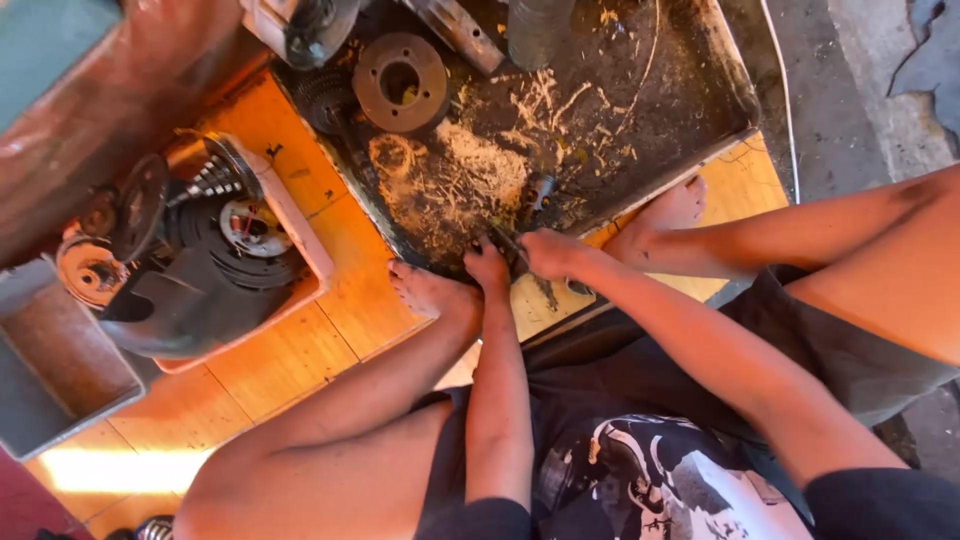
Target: The person sits on the floor and cleans various mechanical parts, including gears and a cylindrical component, using a brush and a liquid from a plastic bottle. They scrub the parts on a dirty surface and place them into a nearby container.
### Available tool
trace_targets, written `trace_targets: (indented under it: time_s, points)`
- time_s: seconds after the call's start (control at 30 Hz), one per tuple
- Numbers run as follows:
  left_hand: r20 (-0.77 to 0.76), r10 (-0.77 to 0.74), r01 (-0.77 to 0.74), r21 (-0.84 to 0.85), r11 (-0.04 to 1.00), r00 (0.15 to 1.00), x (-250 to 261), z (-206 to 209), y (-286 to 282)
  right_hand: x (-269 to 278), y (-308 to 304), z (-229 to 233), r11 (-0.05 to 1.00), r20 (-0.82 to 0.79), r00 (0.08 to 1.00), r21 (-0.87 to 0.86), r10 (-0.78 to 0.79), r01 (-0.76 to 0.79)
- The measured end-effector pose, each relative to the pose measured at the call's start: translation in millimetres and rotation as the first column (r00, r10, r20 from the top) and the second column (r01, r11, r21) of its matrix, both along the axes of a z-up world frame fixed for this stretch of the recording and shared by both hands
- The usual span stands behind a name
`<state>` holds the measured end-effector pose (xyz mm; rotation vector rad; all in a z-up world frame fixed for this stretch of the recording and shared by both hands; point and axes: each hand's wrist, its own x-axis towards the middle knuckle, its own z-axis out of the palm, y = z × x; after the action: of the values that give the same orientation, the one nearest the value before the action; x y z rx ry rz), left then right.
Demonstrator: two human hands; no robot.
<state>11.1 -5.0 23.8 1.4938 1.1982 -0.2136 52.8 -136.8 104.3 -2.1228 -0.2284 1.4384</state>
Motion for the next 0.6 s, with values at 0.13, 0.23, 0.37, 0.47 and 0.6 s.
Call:
trace_targets:
  time_s: [0.13, 0.23, 0.37, 0.47, 0.6]
  points:
    - [0.001, 0.023, -0.023, 0.026, 0.999, 1.0, -4.6, -10.2, -3.1, 2.4, 14.7, -17.8, 1.0, 0.077, 0.997, 0.005, -0.02, 0.02]
    - [-0.015, -0.038, 0.038, -0.018, 0.999, 0.999, -4.0, -9.5, -1.8, 2.2, 5.1, 42.8, 0.997, -0.024, 0.997, -0.011, -0.075, 0.075]
    - [0.029, -0.033, 0.035, -0.05, 0.998, 0.999, -5.6, 7.5, -6.8, -9.9, -6.7, 16.2, 0.992, 0.026, 0.993, -0.067, 0.111, -0.11]
    - [0.04, -0.05, 0.052, -0.052, 0.997, 0.998, -2.4, 0.6, -7.4, -12.4, -9.4, -22.1, 0.997, 0.069, 0.996, -0.064, 0.051, -0.046]
    - [0.038, -0.049, 0.051, -0.072, 0.996, 0.998, -10.7, -0.5, -3.9, -16.0, -17.8, -6.1, 1.0, 0.034, 0.999, -0.006, -0.005, 0.005]
